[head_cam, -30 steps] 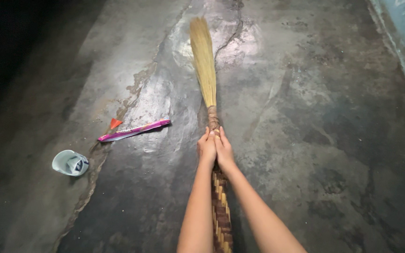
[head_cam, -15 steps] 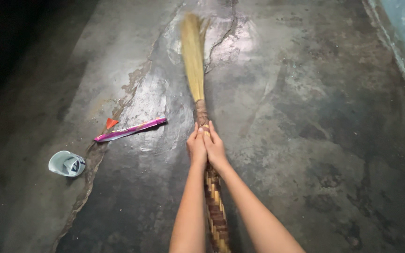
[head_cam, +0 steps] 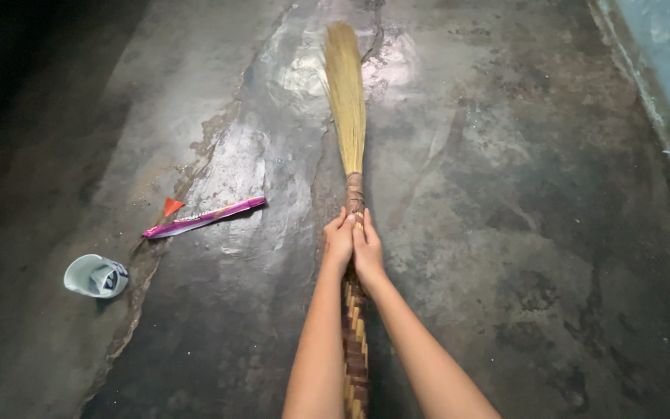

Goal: The person sweeps a concrete floor using a traditional straw broom. They move the broom back and forth to gather dust and debris, navigating around a small white cup and a pink package lying on the ground.

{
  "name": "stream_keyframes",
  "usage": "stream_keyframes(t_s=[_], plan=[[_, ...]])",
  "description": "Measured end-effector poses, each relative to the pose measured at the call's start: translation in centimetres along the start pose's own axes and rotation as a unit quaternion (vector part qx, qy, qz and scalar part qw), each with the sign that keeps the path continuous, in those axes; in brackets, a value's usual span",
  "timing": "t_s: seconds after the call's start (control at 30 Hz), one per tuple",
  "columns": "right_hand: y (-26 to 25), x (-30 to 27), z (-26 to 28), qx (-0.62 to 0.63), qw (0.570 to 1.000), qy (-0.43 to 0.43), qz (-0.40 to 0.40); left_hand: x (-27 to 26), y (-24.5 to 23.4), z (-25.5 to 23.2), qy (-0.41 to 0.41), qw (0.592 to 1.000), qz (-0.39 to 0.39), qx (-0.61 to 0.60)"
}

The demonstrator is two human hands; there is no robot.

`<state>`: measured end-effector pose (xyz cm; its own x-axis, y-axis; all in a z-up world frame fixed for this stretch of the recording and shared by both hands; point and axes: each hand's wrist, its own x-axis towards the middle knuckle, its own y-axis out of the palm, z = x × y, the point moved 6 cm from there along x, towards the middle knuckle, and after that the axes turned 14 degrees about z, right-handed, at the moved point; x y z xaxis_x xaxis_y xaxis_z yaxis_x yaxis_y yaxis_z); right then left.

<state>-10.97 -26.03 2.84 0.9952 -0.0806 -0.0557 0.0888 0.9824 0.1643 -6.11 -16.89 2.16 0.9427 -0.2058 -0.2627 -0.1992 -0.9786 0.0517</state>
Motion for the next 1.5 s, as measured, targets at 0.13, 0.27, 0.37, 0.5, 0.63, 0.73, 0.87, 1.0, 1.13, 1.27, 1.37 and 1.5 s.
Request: stream_keyframes(t_s=[0.13,0.27,0.37,0.5,0.63,0.73,0.87,1.0,1.13,1.27,1.37,1.5], plan=[[0.5,-1.2,1.4,0.070,0.997,0.043,-0.012,-0.4,0.3,-0.7,-0.017,0.998,-0.015,0.050],[1.3,-2.1,3.2,0.030,0.998,0.031,-0.037,-0.2,-0.1,-0.4,0.019,0.999,-0.002,0.046],[1.9,-2.4,3.9,-0.012,0.999,0.022,-0.040,-0.6,-0.4,-0.6,0.041,0.999,0.020,-0.021],[2.4,-0.9,4.4,-0.029,0.999,-0.045,-0.010,-2.5,-1.7,-3.4,0.028,0.999,-0.021,0.042],[1.8,0.9,3.5,-0.031,0.999,-0.030,0.005,-1.4,-1.7,-3.1,0.005,0.998,-0.044,0.037],[0.5,0.8,2.6,-0.005,1.000,0.021,0.004,0.3,-0.5,-1.5,0.022,0.999,-0.026,0.008],[-1.6,0.0,2.2,-0.028,0.999,0.013,-0.022,0.9,1.6,-0.2,-0.020,0.999,-0.002,0.035],[-2.7,-0.3,0.4,0.033,0.998,0.038,-0.046,0.5,2.4,-0.9,-0.035,0.995,-0.002,0.093],[-3.6,1.0,-2.5,0.079,0.994,-0.007,-0.072,0.5,2.9,-1.5,-0.041,0.987,0.017,0.157],[-4.2,1.3,-3.0,0.074,0.992,-0.045,-0.087,0.4,3.3,-1.7,-0.024,0.986,0.016,0.163],[-3.2,-0.3,0.0,0.025,0.996,-0.033,-0.085,0.0,3.1,-1.8,-0.019,0.992,0.013,0.125],[-1.7,-1.4,3.6,0.013,0.998,-0.002,-0.067,-0.2,2.9,-2.0,0.022,0.999,0.030,0.026]])
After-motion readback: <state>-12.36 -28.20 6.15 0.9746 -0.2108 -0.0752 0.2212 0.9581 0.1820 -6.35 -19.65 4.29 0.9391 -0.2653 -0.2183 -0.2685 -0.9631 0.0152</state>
